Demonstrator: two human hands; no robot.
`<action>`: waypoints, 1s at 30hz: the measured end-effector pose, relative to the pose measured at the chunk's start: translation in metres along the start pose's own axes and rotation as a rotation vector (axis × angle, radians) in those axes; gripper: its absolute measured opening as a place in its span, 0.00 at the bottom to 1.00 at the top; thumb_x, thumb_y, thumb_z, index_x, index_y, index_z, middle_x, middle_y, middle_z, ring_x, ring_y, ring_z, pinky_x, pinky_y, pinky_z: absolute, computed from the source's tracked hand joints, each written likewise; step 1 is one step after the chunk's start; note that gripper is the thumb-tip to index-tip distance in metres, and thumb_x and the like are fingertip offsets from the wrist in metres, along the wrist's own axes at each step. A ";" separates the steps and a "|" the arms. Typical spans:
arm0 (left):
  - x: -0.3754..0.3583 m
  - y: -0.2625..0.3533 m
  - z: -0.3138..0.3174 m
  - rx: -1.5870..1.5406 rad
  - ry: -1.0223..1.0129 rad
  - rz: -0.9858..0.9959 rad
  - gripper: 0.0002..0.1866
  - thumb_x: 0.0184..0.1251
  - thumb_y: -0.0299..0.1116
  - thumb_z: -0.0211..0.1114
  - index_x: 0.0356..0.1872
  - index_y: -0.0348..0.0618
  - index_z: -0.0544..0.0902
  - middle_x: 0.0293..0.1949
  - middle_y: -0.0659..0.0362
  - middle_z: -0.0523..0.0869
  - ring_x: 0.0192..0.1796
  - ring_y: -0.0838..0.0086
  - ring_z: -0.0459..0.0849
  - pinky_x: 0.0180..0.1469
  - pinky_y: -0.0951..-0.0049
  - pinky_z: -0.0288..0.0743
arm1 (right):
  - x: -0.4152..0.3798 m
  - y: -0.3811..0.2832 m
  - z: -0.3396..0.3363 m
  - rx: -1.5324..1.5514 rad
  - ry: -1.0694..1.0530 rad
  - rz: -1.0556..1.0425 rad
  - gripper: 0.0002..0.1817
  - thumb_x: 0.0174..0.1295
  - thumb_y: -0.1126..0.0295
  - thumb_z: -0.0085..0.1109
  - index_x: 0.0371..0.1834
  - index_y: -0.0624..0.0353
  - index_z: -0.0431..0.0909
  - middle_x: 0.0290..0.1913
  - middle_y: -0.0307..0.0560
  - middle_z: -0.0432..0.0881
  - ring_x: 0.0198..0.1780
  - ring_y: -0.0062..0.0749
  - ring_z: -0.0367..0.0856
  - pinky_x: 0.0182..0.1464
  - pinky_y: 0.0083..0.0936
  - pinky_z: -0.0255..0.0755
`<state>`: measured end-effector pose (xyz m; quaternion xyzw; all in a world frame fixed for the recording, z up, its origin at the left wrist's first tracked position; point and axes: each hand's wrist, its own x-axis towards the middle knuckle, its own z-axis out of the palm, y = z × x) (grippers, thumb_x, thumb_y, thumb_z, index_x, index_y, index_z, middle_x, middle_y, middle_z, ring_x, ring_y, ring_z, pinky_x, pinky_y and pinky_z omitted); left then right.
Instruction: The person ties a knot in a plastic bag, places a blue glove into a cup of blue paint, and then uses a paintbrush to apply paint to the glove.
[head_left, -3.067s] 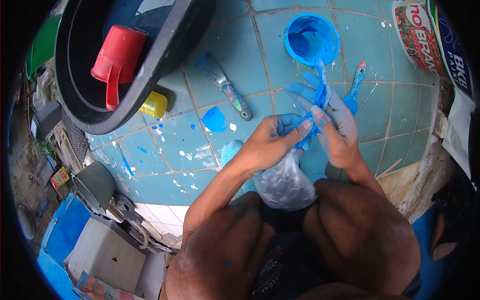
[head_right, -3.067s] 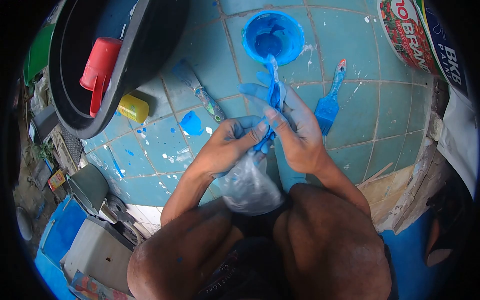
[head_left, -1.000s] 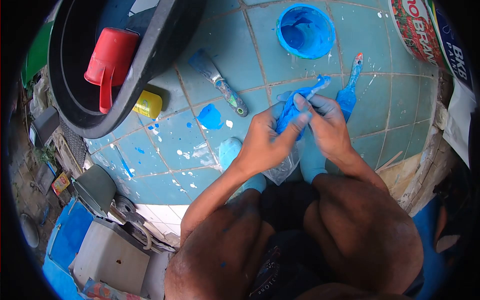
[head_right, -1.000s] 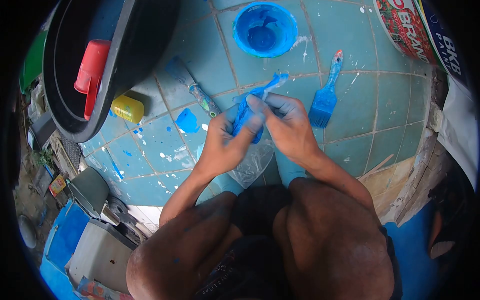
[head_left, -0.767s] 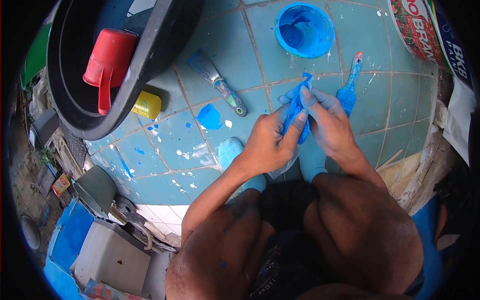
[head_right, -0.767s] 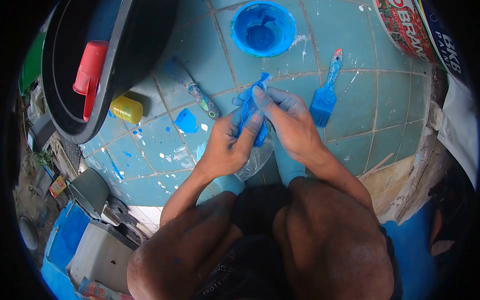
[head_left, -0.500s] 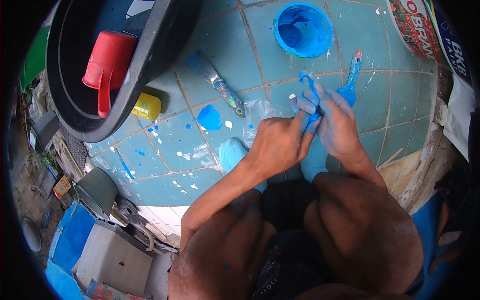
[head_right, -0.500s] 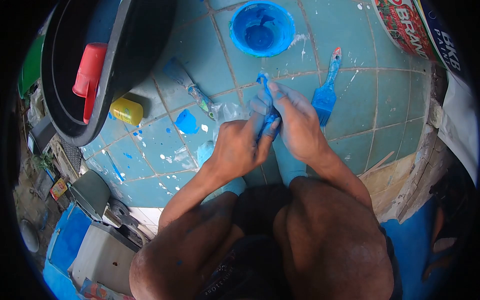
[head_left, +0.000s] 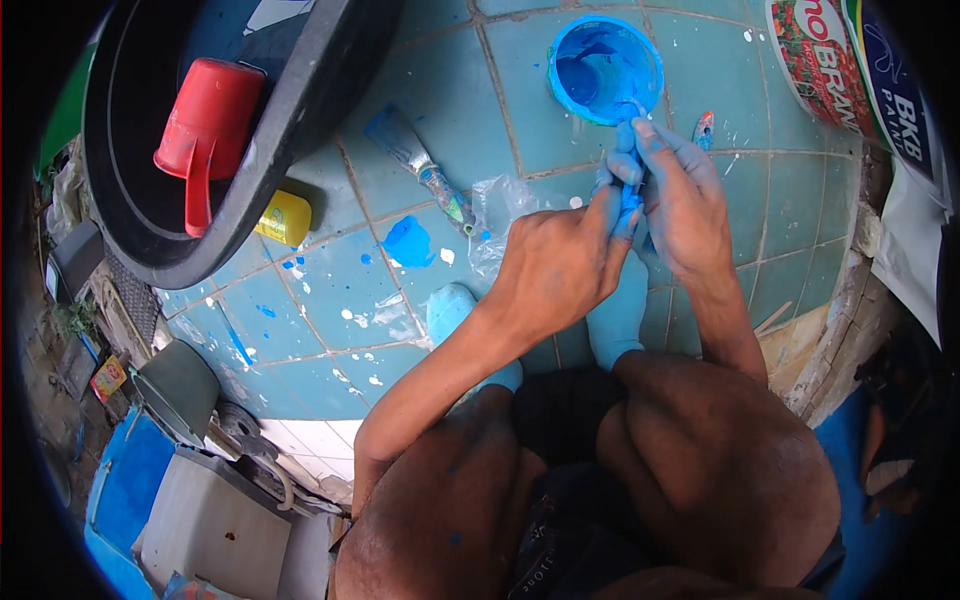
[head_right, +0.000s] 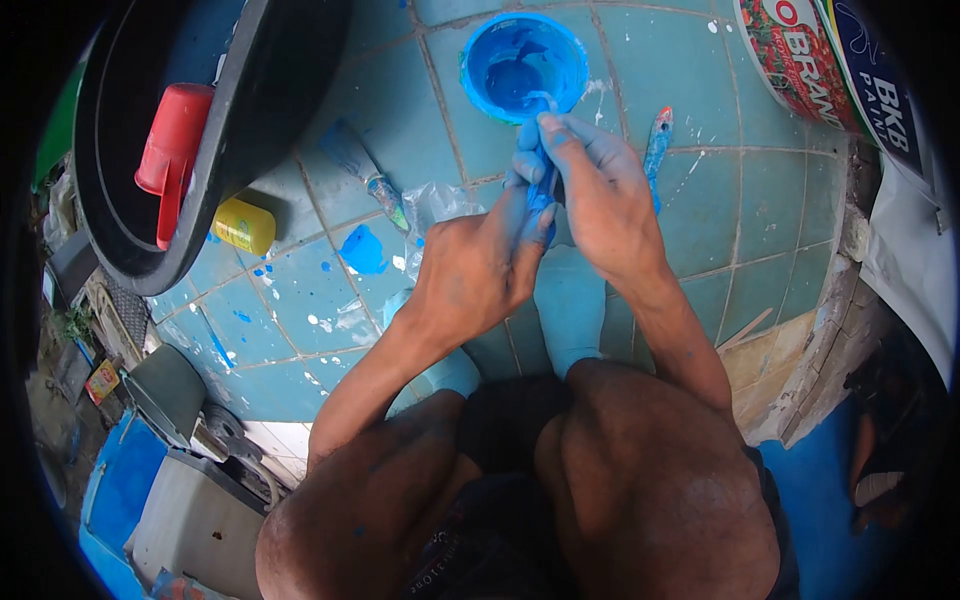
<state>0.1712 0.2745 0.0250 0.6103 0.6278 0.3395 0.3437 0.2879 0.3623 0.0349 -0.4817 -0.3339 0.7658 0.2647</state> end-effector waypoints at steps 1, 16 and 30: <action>0.000 0.000 0.000 -0.004 0.004 0.002 0.15 0.64 0.29 0.62 0.48 0.32 0.74 0.15 0.48 0.78 0.18 0.51 0.79 0.21 0.57 0.71 | 0.002 0.000 -0.001 -0.059 -0.005 0.007 0.16 0.74 0.61 0.45 0.37 0.63 0.76 0.26 0.35 0.73 0.30 0.17 0.70 0.34 0.16 0.68; 0.014 -0.002 -0.005 -0.050 0.017 -0.002 0.12 0.64 0.30 0.63 0.43 0.34 0.75 0.13 0.50 0.76 0.17 0.54 0.78 0.20 0.59 0.71 | 0.025 -0.028 0.005 -0.443 0.079 0.013 0.13 0.72 0.63 0.49 0.34 0.60 0.75 0.24 0.35 0.72 0.28 0.18 0.69 0.33 0.17 0.66; 0.015 0.001 -0.002 -0.087 0.022 0.040 0.11 0.64 0.32 0.64 0.32 0.36 0.73 0.14 0.53 0.75 0.17 0.57 0.78 0.21 0.61 0.71 | 0.032 -0.038 0.005 -0.536 0.133 0.027 0.13 0.70 0.63 0.51 0.31 0.60 0.77 0.21 0.33 0.70 0.24 0.18 0.67 0.29 0.18 0.64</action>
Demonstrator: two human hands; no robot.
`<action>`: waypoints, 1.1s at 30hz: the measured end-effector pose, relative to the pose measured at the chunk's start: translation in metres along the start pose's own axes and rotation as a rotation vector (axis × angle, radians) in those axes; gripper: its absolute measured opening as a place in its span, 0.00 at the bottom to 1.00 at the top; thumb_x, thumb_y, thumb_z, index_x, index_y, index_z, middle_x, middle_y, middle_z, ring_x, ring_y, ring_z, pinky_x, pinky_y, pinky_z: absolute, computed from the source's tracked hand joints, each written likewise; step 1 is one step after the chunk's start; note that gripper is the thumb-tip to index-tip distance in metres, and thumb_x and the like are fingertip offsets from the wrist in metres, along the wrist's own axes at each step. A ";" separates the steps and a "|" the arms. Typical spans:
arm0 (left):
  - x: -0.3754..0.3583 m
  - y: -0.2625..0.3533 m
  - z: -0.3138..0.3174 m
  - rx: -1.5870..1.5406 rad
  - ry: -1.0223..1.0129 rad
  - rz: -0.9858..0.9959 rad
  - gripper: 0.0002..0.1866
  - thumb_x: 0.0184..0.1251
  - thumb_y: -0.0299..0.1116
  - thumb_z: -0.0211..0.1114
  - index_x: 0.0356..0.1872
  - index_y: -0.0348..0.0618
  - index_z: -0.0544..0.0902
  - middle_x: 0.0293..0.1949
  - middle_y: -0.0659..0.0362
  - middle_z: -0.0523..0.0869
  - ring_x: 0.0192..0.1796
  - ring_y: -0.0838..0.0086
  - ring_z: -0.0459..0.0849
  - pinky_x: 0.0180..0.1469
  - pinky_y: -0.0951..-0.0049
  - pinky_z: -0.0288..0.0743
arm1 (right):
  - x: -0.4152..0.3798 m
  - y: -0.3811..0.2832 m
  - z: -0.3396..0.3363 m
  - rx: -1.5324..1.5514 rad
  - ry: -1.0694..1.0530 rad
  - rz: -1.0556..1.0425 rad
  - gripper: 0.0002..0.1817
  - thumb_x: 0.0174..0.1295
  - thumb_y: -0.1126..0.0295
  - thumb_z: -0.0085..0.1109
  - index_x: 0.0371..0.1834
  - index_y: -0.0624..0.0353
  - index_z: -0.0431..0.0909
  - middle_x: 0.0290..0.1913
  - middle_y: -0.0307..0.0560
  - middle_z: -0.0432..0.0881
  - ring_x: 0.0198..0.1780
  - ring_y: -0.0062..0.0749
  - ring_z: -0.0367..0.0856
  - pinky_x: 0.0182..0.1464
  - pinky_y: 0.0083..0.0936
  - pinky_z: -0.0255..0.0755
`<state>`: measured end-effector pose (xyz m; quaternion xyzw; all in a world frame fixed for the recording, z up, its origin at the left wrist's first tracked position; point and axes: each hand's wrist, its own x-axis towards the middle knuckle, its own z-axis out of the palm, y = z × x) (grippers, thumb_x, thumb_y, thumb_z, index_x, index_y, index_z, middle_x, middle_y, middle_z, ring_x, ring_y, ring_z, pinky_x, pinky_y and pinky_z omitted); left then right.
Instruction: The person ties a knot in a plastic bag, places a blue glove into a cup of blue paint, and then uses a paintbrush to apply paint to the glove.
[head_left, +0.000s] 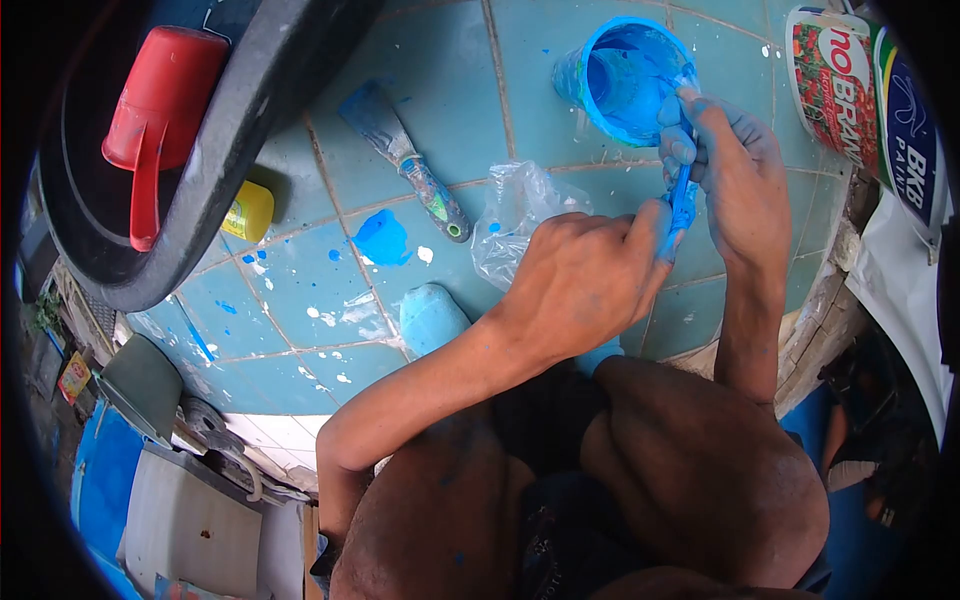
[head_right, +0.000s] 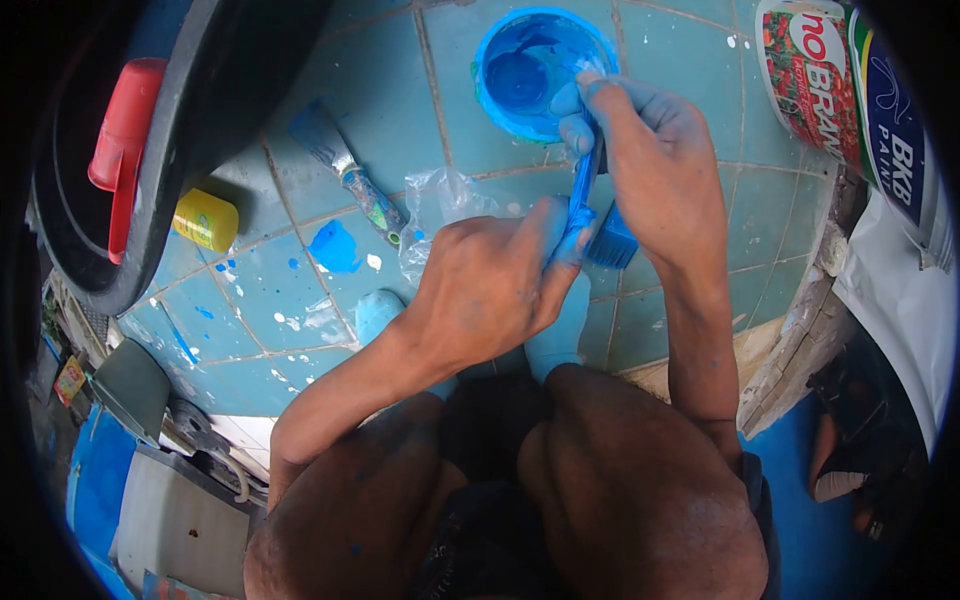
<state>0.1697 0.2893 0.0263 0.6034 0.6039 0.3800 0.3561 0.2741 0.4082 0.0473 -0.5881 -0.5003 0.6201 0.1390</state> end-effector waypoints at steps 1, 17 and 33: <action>0.000 0.000 0.000 0.000 -0.001 -0.002 0.11 0.64 0.32 0.64 0.32 0.36 0.73 0.14 0.53 0.75 0.17 0.57 0.78 0.21 0.61 0.71 | 0.000 -0.001 0.000 0.007 0.004 0.004 0.13 0.70 0.63 0.51 0.31 0.59 0.77 0.20 0.33 0.70 0.24 0.17 0.67 0.29 0.18 0.63; -0.003 0.002 0.001 0.080 -0.087 0.061 0.17 0.54 0.32 0.68 0.39 0.36 0.72 0.19 0.55 0.77 0.22 0.57 0.79 0.26 0.62 0.73 | -0.001 -0.006 0.001 0.077 -0.009 0.048 0.13 0.68 0.63 0.50 0.30 0.59 0.74 0.18 0.31 0.65 0.22 0.17 0.63 0.28 0.20 0.61; -0.003 -0.002 0.003 0.181 -0.120 0.087 0.17 0.55 0.33 0.68 0.40 0.36 0.73 0.19 0.58 0.76 0.21 0.62 0.78 0.25 0.64 0.72 | 0.003 -0.005 0.000 0.135 -0.003 0.064 0.13 0.68 0.61 0.49 0.33 0.60 0.74 0.18 0.32 0.62 0.22 0.19 0.62 0.29 0.22 0.61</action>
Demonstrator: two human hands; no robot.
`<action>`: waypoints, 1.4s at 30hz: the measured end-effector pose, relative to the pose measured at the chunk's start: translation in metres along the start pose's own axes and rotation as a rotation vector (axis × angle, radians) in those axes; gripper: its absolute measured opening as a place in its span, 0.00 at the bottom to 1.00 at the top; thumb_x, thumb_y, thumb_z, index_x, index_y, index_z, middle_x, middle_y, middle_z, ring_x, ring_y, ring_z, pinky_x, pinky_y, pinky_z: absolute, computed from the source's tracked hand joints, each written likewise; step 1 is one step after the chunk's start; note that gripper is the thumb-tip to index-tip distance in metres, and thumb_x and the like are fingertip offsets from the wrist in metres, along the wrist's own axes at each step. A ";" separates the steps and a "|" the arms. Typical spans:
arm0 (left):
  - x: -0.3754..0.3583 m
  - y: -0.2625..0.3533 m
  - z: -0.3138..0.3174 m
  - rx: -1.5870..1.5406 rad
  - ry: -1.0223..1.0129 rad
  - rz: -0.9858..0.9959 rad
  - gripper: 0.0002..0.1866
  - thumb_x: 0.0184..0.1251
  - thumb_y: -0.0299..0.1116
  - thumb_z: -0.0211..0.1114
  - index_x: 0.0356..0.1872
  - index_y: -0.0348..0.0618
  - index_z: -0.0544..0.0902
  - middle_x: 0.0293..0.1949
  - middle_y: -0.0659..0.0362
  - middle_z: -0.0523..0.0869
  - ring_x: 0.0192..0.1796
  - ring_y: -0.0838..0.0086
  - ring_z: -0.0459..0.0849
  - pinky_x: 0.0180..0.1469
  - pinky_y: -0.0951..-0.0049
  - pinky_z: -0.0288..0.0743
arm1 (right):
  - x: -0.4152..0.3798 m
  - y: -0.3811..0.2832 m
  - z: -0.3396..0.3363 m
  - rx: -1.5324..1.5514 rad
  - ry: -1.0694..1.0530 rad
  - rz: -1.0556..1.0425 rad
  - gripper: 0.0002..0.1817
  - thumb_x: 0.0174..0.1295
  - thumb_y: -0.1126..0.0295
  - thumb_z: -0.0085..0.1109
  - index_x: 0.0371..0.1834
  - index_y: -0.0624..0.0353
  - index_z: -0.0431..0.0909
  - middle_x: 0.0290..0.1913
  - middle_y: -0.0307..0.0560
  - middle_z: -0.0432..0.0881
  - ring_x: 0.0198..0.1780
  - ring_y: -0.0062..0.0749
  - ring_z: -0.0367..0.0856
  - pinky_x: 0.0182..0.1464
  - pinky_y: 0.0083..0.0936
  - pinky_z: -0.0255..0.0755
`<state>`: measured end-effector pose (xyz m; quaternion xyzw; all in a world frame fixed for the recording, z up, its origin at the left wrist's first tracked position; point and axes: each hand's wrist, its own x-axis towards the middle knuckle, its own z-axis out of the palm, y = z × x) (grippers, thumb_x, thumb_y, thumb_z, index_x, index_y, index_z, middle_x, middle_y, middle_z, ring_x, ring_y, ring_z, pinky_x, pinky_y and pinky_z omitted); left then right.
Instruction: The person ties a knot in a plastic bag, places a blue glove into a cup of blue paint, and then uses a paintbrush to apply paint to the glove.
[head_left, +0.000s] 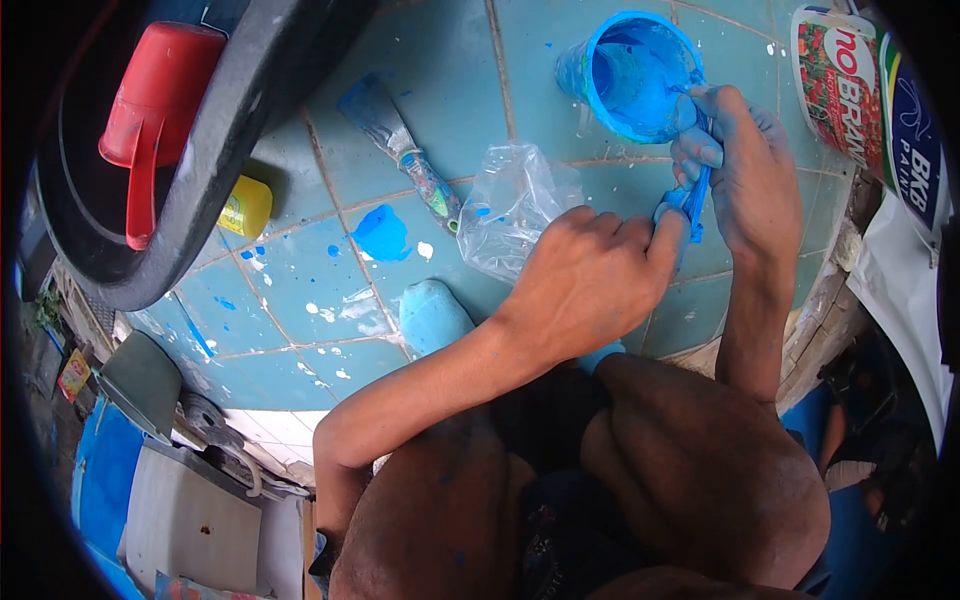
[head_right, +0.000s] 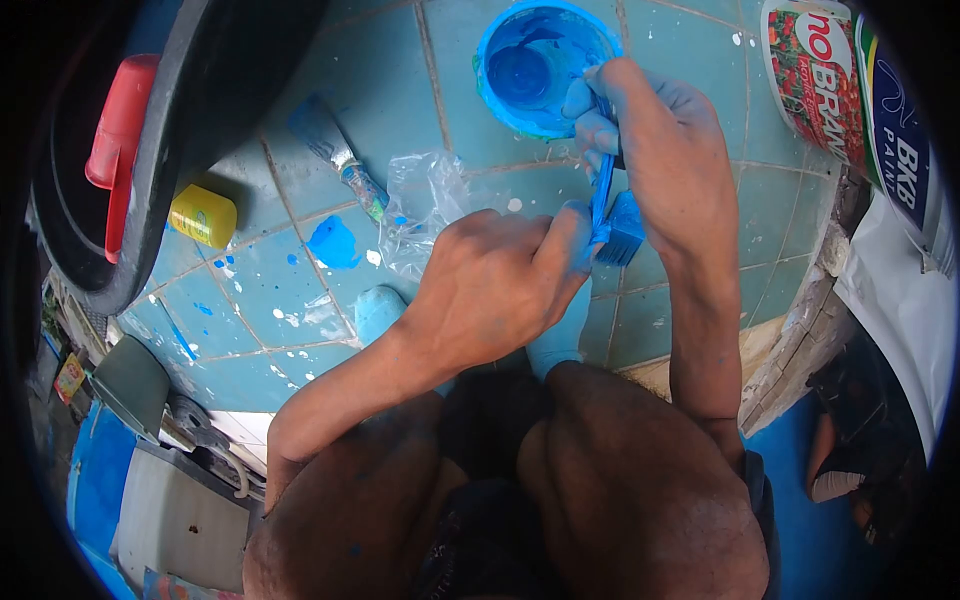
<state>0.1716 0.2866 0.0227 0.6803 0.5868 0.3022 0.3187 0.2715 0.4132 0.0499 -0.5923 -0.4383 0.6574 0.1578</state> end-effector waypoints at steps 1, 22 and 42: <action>0.000 0.000 0.000 -0.001 -0.001 0.001 0.17 0.55 0.33 0.68 0.40 0.36 0.73 0.19 0.58 0.76 0.21 0.62 0.78 0.25 0.64 0.72 | 0.000 0.000 0.000 -0.004 -0.004 0.001 0.13 0.68 0.61 0.49 0.33 0.60 0.74 0.17 0.32 0.62 0.22 0.19 0.62 0.29 0.22 0.61; 0.003 0.002 0.000 -0.078 0.005 -0.060 0.09 0.60 0.29 0.64 0.38 0.38 0.75 0.16 0.55 0.77 0.19 0.57 0.78 0.22 0.63 0.71 | 0.003 0.011 -0.005 -0.011 -0.018 -0.001 0.14 0.70 0.63 0.50 0.38 0.65 0.77 0.19 0.32 0.65 0.23 0.17 0.64 0.28 0.19 0.63; 0.009 -0.003 -0.031 -1.316 -0.103 -0.831 0.20 0.78 0.42 0.48 0.56 0.34 0.73 0.37 0.62 0.77 0.34 0.82 0.71 0.38 0.79 0.69 | -0.051 0.037 -0.009 0.172 -0.222 -0.082 0.16 0.65 0.76 0.59 0.54 0.72 0.75 0.46 0.48 0.83 0.44 0.23 0.81 0.47 0.20 0.78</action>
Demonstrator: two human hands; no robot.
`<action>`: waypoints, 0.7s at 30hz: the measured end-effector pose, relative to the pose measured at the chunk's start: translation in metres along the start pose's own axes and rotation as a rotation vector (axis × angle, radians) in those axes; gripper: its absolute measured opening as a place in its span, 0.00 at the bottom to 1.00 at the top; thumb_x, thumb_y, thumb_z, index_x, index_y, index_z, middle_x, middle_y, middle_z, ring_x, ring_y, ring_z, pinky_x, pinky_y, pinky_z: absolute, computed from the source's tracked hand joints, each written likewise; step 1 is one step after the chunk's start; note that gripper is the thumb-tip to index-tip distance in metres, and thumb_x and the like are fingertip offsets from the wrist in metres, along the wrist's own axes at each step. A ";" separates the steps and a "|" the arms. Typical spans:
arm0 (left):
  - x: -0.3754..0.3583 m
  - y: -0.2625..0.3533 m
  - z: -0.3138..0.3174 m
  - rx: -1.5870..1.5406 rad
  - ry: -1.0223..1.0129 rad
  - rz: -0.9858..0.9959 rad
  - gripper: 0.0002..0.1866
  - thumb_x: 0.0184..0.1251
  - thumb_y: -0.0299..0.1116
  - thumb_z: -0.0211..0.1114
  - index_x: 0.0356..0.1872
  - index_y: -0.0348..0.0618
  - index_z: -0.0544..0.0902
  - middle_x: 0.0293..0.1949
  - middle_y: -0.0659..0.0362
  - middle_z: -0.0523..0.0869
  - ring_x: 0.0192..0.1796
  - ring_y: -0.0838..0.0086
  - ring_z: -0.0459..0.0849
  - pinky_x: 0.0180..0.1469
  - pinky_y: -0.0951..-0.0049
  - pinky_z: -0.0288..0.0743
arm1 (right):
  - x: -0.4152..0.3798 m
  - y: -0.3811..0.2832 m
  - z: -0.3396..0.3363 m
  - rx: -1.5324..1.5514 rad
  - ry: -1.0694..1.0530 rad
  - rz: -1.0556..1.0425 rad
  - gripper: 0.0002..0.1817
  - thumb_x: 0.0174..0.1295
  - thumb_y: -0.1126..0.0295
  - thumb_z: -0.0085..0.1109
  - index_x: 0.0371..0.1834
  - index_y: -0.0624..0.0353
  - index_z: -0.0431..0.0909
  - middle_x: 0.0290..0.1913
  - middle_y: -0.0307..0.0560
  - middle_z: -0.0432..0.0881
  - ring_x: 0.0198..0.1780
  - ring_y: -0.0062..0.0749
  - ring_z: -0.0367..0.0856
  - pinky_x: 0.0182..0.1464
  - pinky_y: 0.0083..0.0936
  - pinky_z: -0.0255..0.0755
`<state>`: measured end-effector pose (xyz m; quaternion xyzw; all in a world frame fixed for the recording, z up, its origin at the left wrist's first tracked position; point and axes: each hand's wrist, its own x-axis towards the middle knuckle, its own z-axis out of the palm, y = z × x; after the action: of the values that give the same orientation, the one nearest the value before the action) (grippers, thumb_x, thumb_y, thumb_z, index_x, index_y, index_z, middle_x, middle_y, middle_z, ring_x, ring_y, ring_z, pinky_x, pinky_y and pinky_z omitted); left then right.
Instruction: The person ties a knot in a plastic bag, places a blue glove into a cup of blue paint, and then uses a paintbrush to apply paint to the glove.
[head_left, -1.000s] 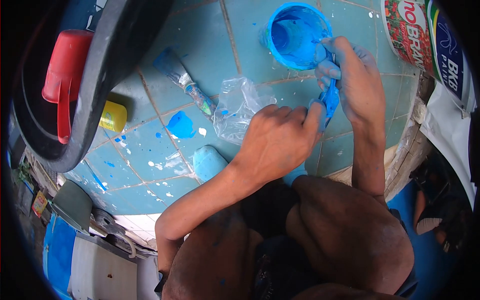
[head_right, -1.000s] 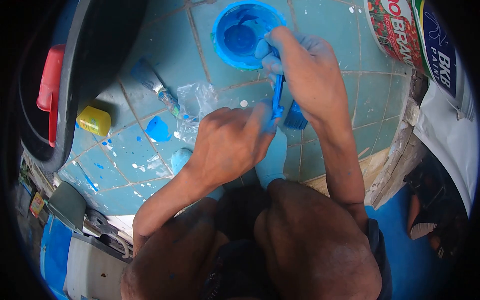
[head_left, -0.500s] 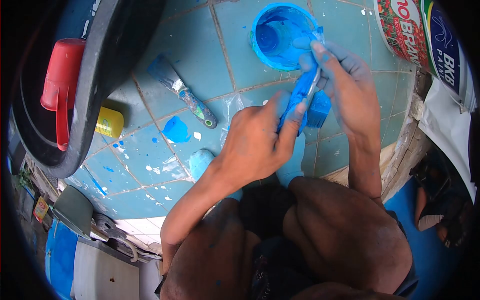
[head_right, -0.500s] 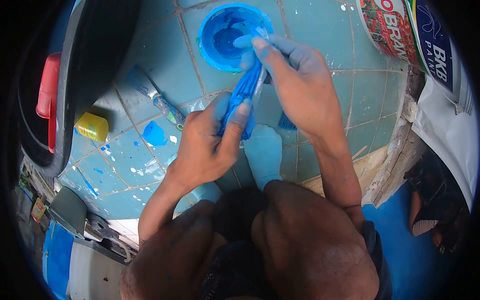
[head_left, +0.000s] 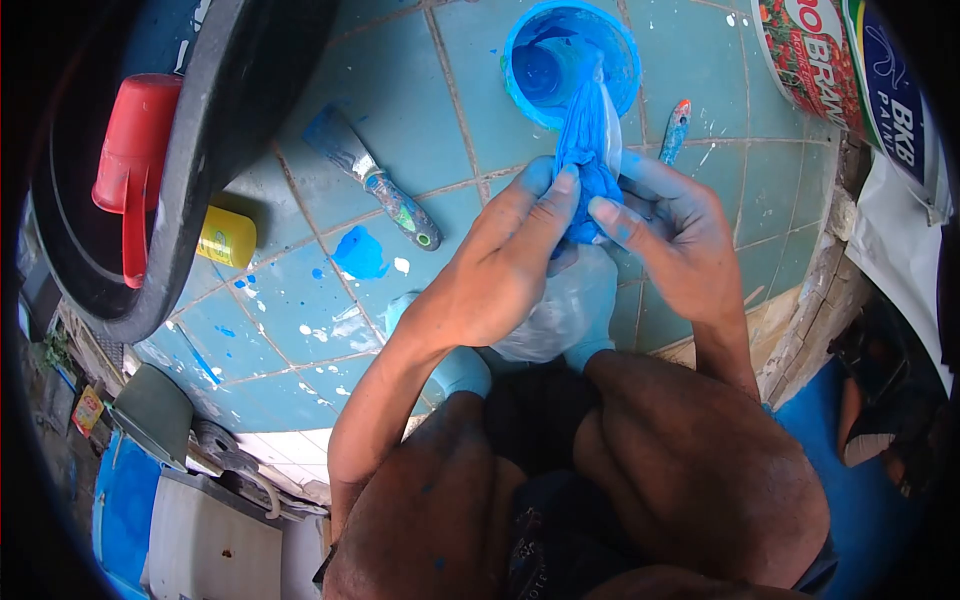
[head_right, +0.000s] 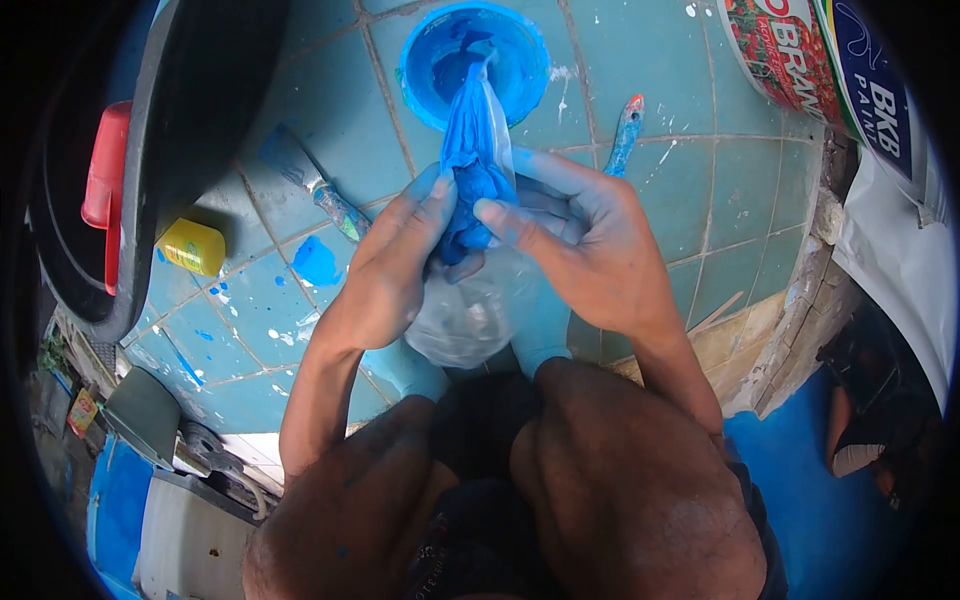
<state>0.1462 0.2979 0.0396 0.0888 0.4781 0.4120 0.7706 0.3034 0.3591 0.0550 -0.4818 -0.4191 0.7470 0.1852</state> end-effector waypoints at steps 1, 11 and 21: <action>0.000 -0.003 -0.001 0.004 0.000 0.001 0.20 0.78 0.42 0.48 0.56 0.34 0.73 0.37 0.62 0.77 0.34 0.82 0.71 0.38 0.79 0.69 | -0.001 0.002 0.000 -0.016 0.039 -0.030 0.15 0.65 0.76 0.60 0.53 0.73 0.76 0.45 0.49 0.84 0.43 0.23 0.82 0.46 0.20 0.78; -0.010 -0.009 0.003 0.185 0.107 0.199 0.15 0.64 0.27 0.67 0.49 0.32 0.78 0.35 0.60 0.84 0.36 0.82 0.79 0.38 0.81 0.72 | -0.008 -0.006 -0.017 -0.240 0.357 -0.065 0.10 0.62 0.78 0.62 0.45 0.70 0.80 0.36 0.46 0.86 0.36 0.18 0.82 0.37 0.15 0.77; -0.028 0.014 0.002 0.598 0.263 0.340 0.08 0.68 0.30 0.63 0.38 0.35 0.84 0.27 0.62 0.83 0.34 0.83 0.79 0.34 0.80 0.73 | -0.022 -0.007 -0.018 -0.186 0.569 -0.392 0.11 0.62 0.79 0.61 0.47 0.69 0.77 0.36 0.43 0.84 0.35 0.17 0.80 0.39 0.12 0.75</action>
<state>0.1344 0.2870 0.0661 0.3344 0.6509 0.3842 0.5630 0.3286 0.3562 0.0693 -0.5957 -0.5014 0.4919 0.3894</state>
